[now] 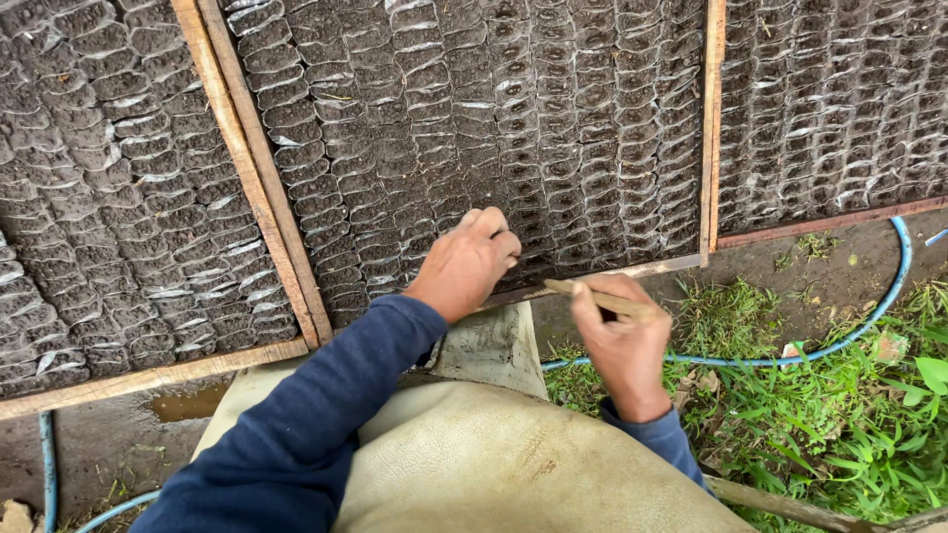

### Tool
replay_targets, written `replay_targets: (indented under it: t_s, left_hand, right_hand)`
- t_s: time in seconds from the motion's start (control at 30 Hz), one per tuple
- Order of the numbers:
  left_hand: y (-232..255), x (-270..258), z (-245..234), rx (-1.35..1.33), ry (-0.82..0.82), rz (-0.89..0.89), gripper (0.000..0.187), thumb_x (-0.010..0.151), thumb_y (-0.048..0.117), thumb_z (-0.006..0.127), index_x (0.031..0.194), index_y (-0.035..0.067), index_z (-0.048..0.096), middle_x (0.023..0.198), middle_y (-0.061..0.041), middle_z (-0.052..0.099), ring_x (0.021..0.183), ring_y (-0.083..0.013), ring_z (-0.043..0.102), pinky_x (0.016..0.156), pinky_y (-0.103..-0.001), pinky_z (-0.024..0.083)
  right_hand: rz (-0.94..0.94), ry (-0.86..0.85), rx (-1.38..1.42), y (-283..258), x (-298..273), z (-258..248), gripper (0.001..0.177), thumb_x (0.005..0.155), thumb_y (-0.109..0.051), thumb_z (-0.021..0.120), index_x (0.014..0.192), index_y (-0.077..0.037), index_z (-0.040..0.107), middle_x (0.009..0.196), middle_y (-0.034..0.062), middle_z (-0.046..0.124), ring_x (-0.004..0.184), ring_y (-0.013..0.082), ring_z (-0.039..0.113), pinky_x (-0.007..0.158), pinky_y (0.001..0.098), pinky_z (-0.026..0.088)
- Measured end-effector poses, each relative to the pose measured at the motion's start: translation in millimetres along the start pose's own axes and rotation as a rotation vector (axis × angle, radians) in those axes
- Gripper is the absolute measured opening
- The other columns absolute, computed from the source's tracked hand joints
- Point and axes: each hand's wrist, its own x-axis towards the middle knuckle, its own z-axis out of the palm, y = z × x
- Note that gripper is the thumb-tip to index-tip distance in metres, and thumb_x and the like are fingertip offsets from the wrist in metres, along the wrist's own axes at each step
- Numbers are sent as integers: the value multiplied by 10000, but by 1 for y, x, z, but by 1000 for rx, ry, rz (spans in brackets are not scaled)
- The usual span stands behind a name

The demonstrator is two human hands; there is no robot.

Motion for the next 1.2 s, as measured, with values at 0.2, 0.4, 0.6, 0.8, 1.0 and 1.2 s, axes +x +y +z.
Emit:
replay_targets:
  t_s: [0.2,0.4,0.6,0.8,1.0,1.2]
  left_hand:
    - [-7,-15,-22,26,13,-64,92,982,214,711,961,133,673,1006,-37,510,983,-285,591,707,-381,602]
    - [-18,-35,7,75,-40,-50,123,905,286,774,921,207,681,1002,15,512,1020,-211,588,726,-317,596]
    - [-24,-41,22,63,-40,-34,134,891,277,761,906,190,660,1010,-11,518,1033,-255,583,698,-382,607]
    - [-24,-38,9,68,1,-69,129,915,278,744,950,178,671,1024,-13,515,1053,-259,584,713,-389,609]
    - [-20,-37,6,71,37,-75,108,917,244,746,978,177,687,1022,-19,520,1034,-262,593,717,-374,604]
    - [-19,-37,11,99,37,-66,109,920,223,760,984,160,698,1025,-23,507,1022,-262,596,713,-363,603]
  right_hand:
    - [-53,-13,-80,15,-4,2,62,966,-22,749,955,31,779,846,226,738,721,298,717,636,415,593]
    - [-76,-50,14,-19,0,13,26,910,-64,791,903,-46,807,839,174,776,747,288,765,616,397,592]
    - [-164,-107,-37,-16,1,28,47,910,0,757,881,-20,788,756,156,743,648,255,724,556,355,588]
    - [-108,-71,-11,-26,3,18,55,951,9,722,933,26,772,788,190,734,658,235,701,554,357,570]
    - [-171,-46,-23,-32,4,19,57,938,-16,745,900,-32,784,782,149,746,658,247,712,539,354,546]
    - [-174,-127,-55,-25,13,33,62,969,39,700,961,66,754,810,217,737,684,290,714,578,379,608]
